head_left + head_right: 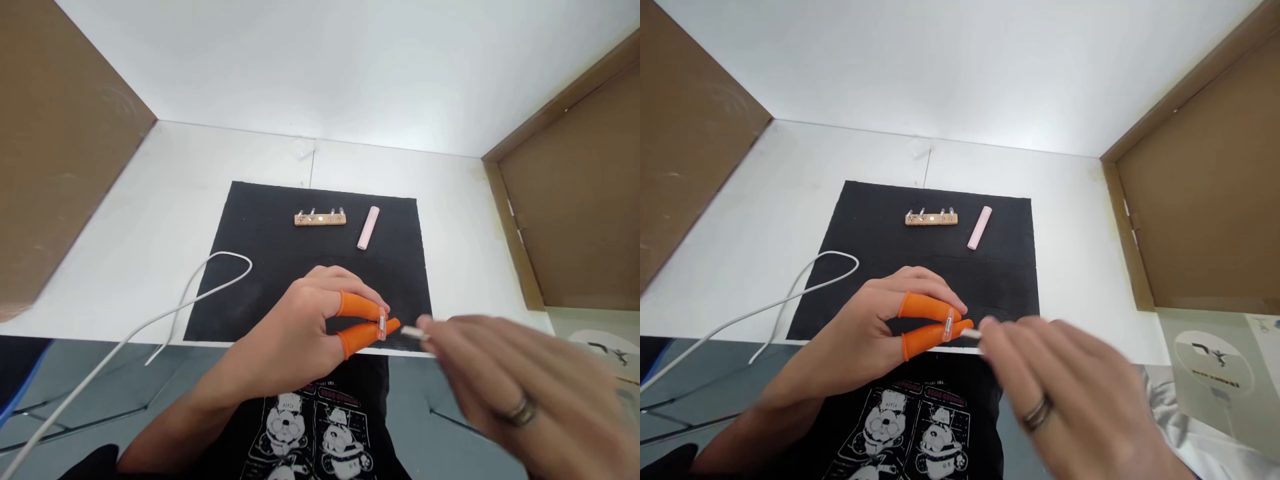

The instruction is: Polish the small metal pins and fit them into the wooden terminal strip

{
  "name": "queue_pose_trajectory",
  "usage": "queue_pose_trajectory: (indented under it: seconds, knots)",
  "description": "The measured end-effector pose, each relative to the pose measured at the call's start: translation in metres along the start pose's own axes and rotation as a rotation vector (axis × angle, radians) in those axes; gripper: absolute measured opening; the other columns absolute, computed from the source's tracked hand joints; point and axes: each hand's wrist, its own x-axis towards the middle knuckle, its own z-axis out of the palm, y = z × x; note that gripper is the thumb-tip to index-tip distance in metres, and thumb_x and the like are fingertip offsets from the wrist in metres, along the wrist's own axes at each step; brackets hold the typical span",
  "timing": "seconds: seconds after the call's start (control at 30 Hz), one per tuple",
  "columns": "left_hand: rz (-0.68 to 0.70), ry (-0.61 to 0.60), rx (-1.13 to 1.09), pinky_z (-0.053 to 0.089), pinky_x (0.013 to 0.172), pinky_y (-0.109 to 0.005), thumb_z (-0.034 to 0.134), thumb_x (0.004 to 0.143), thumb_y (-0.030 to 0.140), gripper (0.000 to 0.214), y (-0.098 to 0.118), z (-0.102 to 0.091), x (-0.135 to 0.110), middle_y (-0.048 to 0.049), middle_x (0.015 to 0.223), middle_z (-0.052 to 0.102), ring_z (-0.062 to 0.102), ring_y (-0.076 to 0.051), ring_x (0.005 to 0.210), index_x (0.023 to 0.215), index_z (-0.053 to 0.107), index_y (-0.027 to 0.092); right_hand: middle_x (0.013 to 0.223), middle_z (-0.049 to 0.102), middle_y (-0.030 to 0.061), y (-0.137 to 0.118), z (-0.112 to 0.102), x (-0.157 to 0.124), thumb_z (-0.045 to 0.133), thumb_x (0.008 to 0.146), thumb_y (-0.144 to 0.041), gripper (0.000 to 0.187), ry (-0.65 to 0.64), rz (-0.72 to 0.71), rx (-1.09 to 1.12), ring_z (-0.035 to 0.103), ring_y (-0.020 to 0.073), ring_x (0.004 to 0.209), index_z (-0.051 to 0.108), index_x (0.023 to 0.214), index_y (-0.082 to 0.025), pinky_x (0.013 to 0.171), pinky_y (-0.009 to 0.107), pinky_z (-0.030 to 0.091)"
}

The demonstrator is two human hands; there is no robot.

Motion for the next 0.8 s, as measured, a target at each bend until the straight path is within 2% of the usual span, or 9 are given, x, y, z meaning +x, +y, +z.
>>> queue_pose_trajectory:
  seconds: [0.07,0.1,0.17,0.27,0.33,0.47,0.57,0.73,0.8]
  knots:
    - [0.002,0.008,-0.004,0.061,0.1,-0.036,0.081,0.097,0.008,0.011,-0.001,0.0,0.001,-0.0047,0.109,0.087,0.078,-0.019,0.102,0.097,0.085,0.018,0.095,0.082,0.0046,-0.008,0.004,0.004,0.052,0.108,-0.003,0.023,-0.096,-0.098,0.038,0.076,0.0187,0.087,0.07,0.122,-0.008,0.084,0.038,0.057]
    - [0.004,0.009,-0.006,0.061,0.1,-0.036,0.081,0.097,0.008,0.011,-0.001,0.0,0.001,-0.0048,0.109,0.088,0.079,-0.019,0.102,0.097,0.085,0.019,0.096,0.083,0.0041,-0.009,0.005,0.006,0.051,0.109,-0.003,0.023,-0.104,-0.113,0.037,0.077,0.0185,0.089,0.069,0.121,-0.009,0.085,0.037,0.058]
    - [0.004,0.0,-0.007,0.062,0.1,-0.037,0.08,0.097,0.009,0.011,-0.001,0.0,0.002,-0.0049,0.109,0.088,0.079,-0.02,0.102,0.097,0.085,0.019,0.093,0.083,0.0034,0.0,0.005,0.008,0.06,0.106,-0.004,0.018,-0.039,-0.08,-0.042,0.077,0.0178,0.085,0.07,0.12,-0.01,0.082,0.035,0.057]
    - [-0.012,-0.018,-0.001,0.061,0.102,-0.037,0.079,0.098,0.008,0.012,0.0,-0.001,0.002,-0.0043,0.11,0.087,0.079,-0.019,0.102,0.098,0.085,0.019,0.086,0.081,0.0017,0.02,0.001,0.008,0.078,0.095,0.0,0.034,0.082,0.008,-0.261,0.074,0.0167,0.073,0.069,0.125,-0.014,0.066,0.032,0.052]
    - [-0.02,-0.024,0.0,0.06,0.103,-0.036,0.079,0.098,0.008,0.013,-0.001,0.0,0.002,-0.0041,0.11,0.087,0.079,-0.019,0.102,0.097,0.084,0.019,0.082,0.08,-0.0006,0.024,0.0,0.007,0.079,0.094,0.001,0.04,0.094,0.06,-0.319,0.073,0.0163,0.068,0.068,0.128,-0.017,0.061,0.032,0.05]
    - [-0.012,-0.012,-0.002,0.061,0.099,-0.035,0.08,0.097,0.009,0.011,-0.004,0.0,0.002,-0.0042,0.11,0.087,0.078,-0.019,0.102,0.097,0.085,0.019,0.09,0.082,0.0021,-0.001,0.0,0.007,0.065,0.103,-0.002,0.023,-0.014,-0.019,-0.107,0.075,0.0177,0.081,0.068,0.123,-0.012,0.079,0.036,0.056]
    - [-0.005,-0.008,-0.007,0.06,0.1,-0.034,0.081,0.097,0.01,0.009,-0.005,0.0,0.002,-0.0042,0.11,0.087,0.078,-0.018,0.102,0.098,0.085,0.018,0.099,0.083,0.0036,-0.009,0.001,0.007,0.056,0.104,0.002,0.024,-0.109,-0.066,0.009,0.076,0.0185,0.091,0.069,0.122,-0.01,0.088,0.037,0.056]
    - [-0.021,-0.024,0.007,0.058,0.105,-0.035,0.079,0.098,0.009,0.01,-0.003,-0.004,-0.001,-0.0037,0.11,0.087,0.078,-0.018,0.103,0.097,0.085,0.017,0.087,0.08,0.0035,0.023,0.005,0.006,0.078,0.094,0.002,0.029,0.039,0.066,-0.252,0.071,0.0171,0.075,0.07,0.118,-0.012,0.069,0.034,0.049]
    - [-0.02,-0.031,0.011,0.058,0.106,-0.036,0.08,0.098,0.009,0.01,-0.002,-0.004,-0.001,-0.0037,0.11,0.087,0.078,-0.018,0.103,0.098,0.084,0.018,0.087,0.08,0.0051,0.025,0.007,0.008,0.08,0.091,0.003,0.033,0.072,0.096,-0.28,0.07,0.0176,0.074,0.071,0.119,-0.011,0.067,0.034,0.047]
